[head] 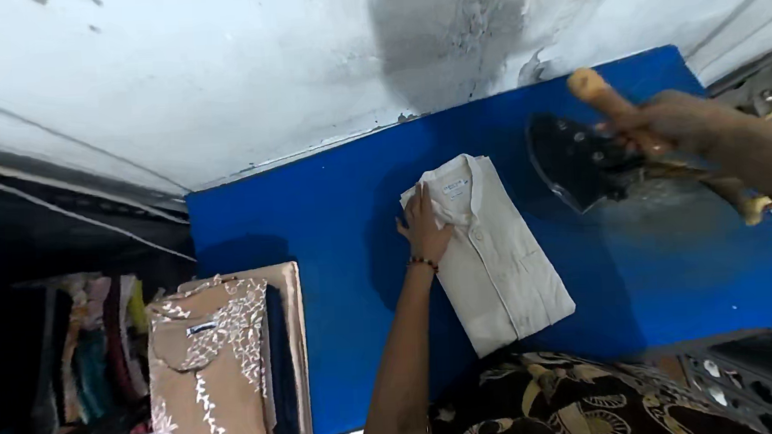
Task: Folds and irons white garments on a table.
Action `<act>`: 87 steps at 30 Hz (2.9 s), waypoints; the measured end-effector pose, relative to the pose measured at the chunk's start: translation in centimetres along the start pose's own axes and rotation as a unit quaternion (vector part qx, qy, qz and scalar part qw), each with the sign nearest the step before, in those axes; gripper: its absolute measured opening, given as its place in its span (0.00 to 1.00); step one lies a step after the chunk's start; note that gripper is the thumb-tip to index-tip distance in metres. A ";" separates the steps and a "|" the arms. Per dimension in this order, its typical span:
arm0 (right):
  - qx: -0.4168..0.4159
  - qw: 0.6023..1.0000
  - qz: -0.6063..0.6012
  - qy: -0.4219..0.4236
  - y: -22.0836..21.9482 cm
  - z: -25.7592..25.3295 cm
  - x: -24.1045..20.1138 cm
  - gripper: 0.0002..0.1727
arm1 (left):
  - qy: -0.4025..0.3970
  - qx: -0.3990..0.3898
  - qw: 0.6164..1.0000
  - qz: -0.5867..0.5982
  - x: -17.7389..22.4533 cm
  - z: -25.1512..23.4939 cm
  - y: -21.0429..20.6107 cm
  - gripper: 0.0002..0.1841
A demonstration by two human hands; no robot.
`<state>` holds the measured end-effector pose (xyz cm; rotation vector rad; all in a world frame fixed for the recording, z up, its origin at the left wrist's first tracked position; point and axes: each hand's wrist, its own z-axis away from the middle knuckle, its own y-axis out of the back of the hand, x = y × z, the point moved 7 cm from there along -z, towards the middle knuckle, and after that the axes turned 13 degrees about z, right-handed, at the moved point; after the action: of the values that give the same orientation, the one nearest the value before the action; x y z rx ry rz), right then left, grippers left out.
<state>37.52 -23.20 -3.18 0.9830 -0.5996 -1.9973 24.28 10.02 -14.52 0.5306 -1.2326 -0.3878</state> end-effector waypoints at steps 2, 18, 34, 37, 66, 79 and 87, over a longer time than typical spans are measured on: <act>-0.037 0.990 0.094 0.098 -3.0 4.0 -4.6 0.20 | 0.006 0.105 0.991 0.079 -1.1 4.7 1.9 0.40; -0.095 0.869 0.339 0.347 -20.0 6.4 -15.9 0.20 | 0.139 0.277 0.890 0.333 -9.2 31.6 0.5 0.19; -0.039 0.986 0.108 0.121 -15.0 10.6 6.8 0.21 | -0.082 0.299 0.917 0.251 -0.4 20.5 7.8 0.15; 0.035 0.999 0.031 0.009 -10.2 5.0 10.9 0.22 | -0.090 0.222 0.959 0.150 3.3 15.4 4.0 0.18; -0.095 0.975 -0.177 0.099 -15.8 -7.0 -5.6 0.15 | -0.162 -0.034 0.984 -0.059 4.1 1.7 -6.0 0.25; 0.206 0.959 0.138 0.140 -17.0 -7.3 -6.3 0.22 | -0.135 -0.064 0.987 -0.063 3.2 1.4 -5.9 0.23; 0.126 0.897 0.247 0.343 -18.8 -3.4 -1.6 0.32 | -0.232 0.074 0.964 -0.105 3.3 2.5 -5.1 0.16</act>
<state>32.25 -11.55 -17.51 1.4272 -0.6289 -1.0385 22.87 3.64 -14.30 0.7280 -1.6712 -0.6261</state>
